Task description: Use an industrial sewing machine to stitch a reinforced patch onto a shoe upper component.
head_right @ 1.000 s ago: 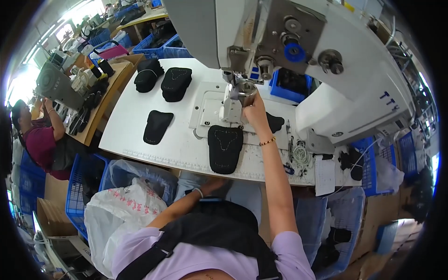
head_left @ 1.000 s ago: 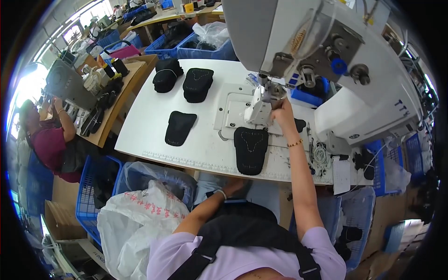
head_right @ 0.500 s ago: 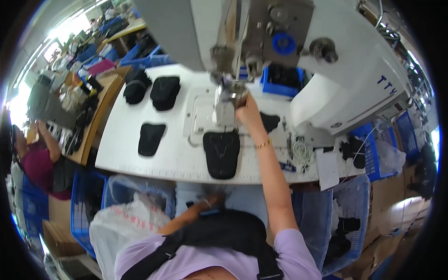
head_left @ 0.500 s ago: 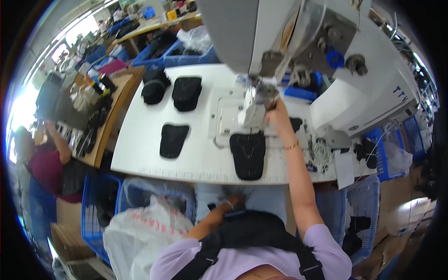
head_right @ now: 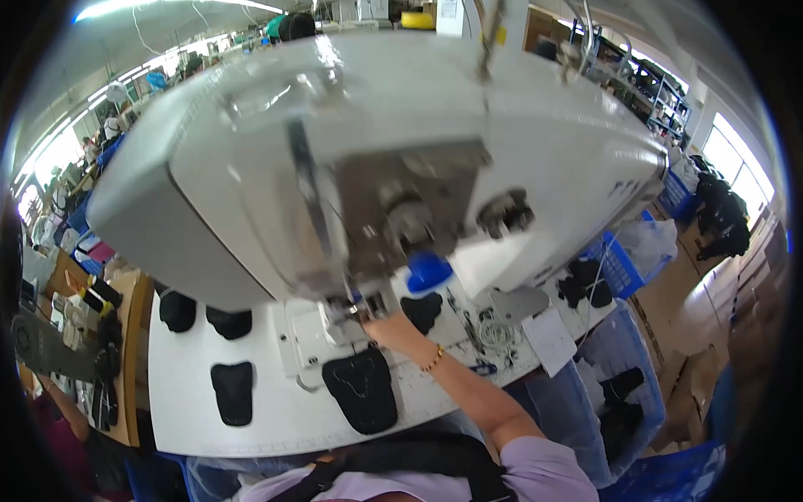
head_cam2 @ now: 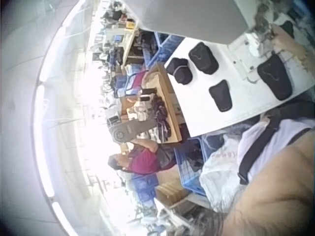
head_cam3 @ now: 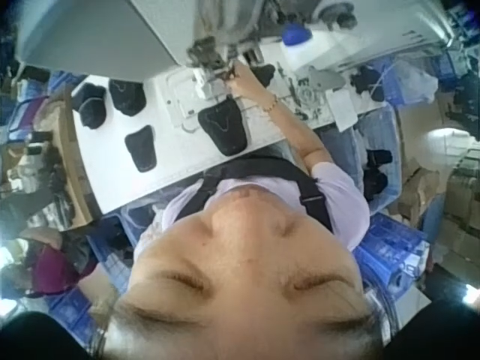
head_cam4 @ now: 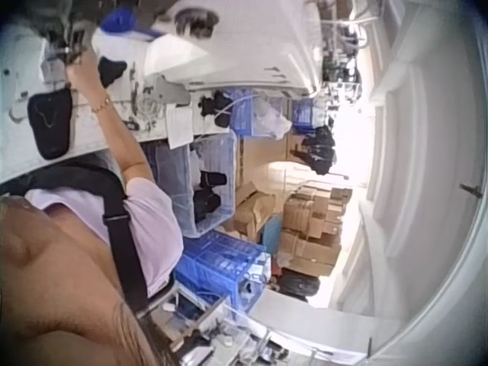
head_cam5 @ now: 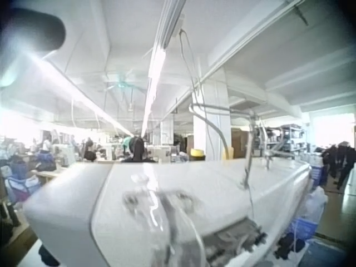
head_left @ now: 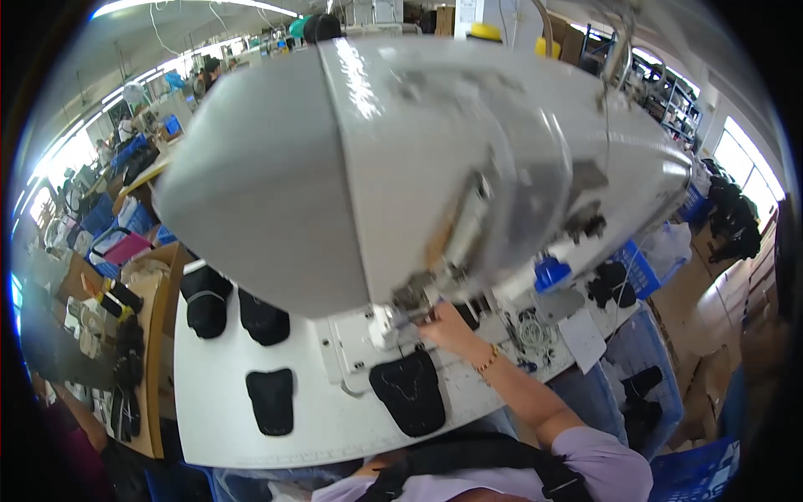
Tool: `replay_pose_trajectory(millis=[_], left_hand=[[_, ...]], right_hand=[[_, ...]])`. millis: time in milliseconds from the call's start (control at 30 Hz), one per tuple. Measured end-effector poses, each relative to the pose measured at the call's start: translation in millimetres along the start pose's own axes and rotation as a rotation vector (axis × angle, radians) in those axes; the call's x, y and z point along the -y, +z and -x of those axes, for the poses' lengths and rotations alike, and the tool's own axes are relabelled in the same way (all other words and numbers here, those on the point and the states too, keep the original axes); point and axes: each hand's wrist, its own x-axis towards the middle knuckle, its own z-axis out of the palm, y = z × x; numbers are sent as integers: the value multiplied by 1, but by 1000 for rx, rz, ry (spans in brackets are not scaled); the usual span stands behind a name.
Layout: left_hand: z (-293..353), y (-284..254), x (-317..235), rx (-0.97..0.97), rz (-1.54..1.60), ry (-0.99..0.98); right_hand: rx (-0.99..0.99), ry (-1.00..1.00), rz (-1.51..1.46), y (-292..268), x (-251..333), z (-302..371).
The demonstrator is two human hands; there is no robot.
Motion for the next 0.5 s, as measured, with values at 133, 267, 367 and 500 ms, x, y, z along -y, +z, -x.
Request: replay_pose_trajectory(millis=[133,267,367,500], left_hand=[[67,57,-12,7,114,-159],[110,94,-42,-33,206,-301],[114,92,-59,-94,233,-363],[86,63,-80,-122,245,-359]], right_hand=[[-157,-237,-107,-4,47,10],[-184,-508,25,-50,68,84],[-649,-796,-14,-126,68,153],[-1605,-901,55,-304,29,184]])
